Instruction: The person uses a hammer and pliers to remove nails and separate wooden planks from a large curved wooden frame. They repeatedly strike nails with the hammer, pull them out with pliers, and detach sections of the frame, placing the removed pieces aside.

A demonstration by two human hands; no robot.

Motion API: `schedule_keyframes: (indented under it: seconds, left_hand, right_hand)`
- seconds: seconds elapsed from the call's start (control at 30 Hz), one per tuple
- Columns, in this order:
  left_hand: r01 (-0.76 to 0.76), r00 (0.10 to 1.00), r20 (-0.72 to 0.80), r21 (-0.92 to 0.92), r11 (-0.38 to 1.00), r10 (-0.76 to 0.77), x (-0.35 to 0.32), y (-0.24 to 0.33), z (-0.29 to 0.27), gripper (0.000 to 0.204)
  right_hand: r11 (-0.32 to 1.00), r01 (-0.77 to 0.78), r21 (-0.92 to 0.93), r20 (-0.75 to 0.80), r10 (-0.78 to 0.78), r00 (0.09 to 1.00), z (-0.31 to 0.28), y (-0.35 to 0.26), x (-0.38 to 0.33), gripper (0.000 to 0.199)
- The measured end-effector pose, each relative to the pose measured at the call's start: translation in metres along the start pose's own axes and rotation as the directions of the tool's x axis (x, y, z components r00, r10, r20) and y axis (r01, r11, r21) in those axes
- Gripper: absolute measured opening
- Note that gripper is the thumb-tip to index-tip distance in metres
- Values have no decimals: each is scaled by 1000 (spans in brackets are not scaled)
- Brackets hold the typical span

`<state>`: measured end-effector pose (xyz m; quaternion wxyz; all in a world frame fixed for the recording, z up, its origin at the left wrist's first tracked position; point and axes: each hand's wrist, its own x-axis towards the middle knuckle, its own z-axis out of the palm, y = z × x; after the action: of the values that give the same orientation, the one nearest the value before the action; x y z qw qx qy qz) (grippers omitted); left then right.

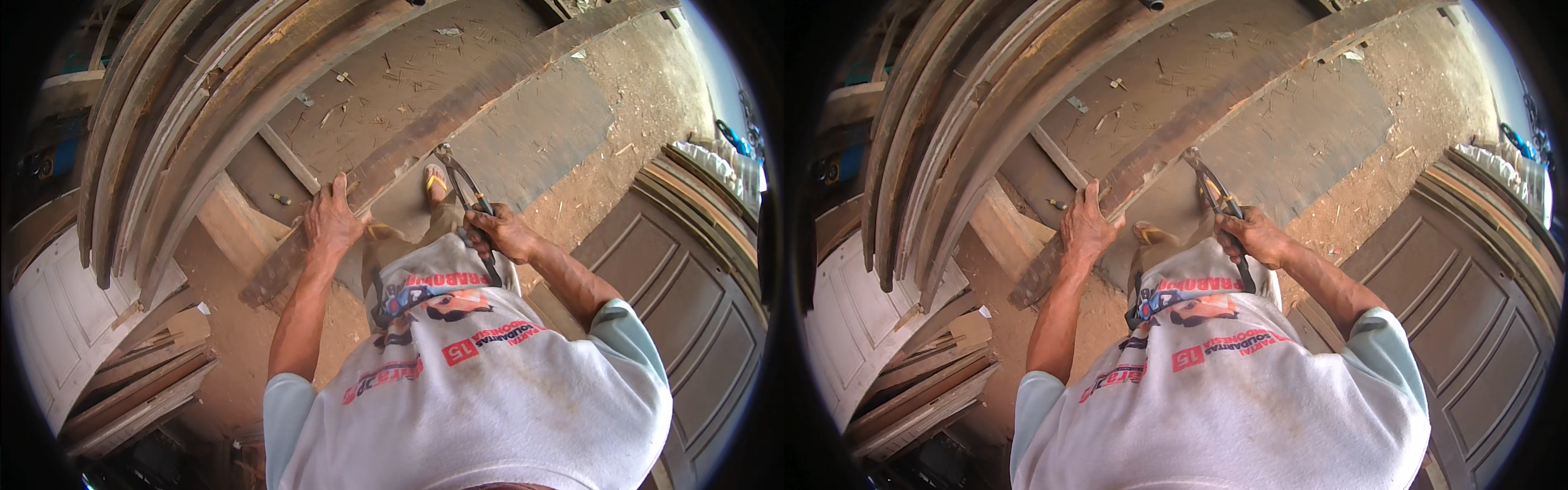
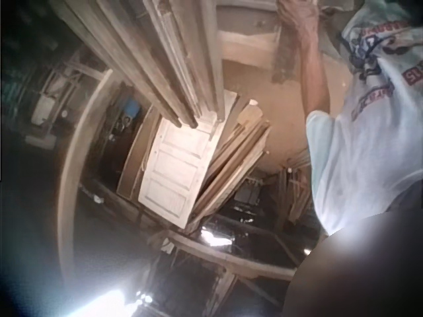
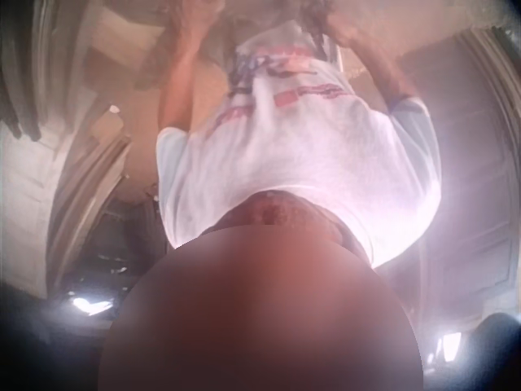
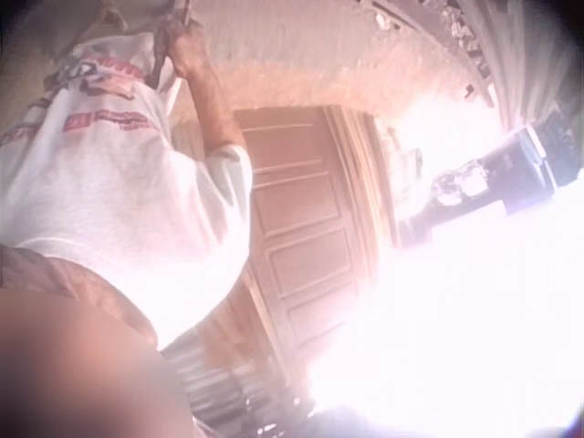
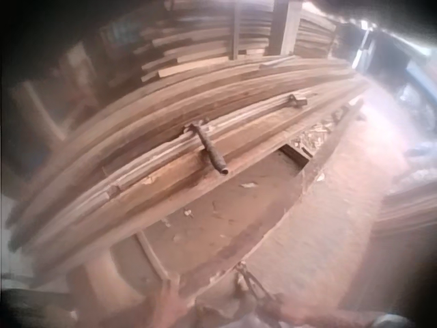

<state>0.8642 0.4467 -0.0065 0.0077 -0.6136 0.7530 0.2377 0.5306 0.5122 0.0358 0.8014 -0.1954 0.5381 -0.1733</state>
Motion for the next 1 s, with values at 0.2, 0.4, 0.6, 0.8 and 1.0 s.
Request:
schedule_keyframes:
  seconds: [0.2, 0.4, 0.6, 0.8, 1.0]
  left_hand:
    - [-20, 999, -26, -8, 1000, 20, -1, 3, 0, 81]
    - [-34, 999, -38, 19, 999, 35, 7, -1, 3, 83]
    - [-96, 992, -81, 71, 993, 102, -3, -10, 7, 87]
    - [-134, 984, -106, 93, 987, 144, -2, -17, 16, 91]
    - [-179, 979, -104, -17, 984, 176, -9, -24, 4, 101]
  right_hand:
    - [962, 85, 260, -173, -40, 984, 50, 38, 18, 31]
    - [797, 431, 422, -404, -261, 877, 125, 89, 85, 29]
    - [711, 456, 535, -398, -264, 879, 142, 76, 96, 24]
    - [910, 332, 248, -262, -267, 927, 65, 69, 53, 39]
    - [966, 191, 173, -33, -188, 982, 18, 31, 19, 47]
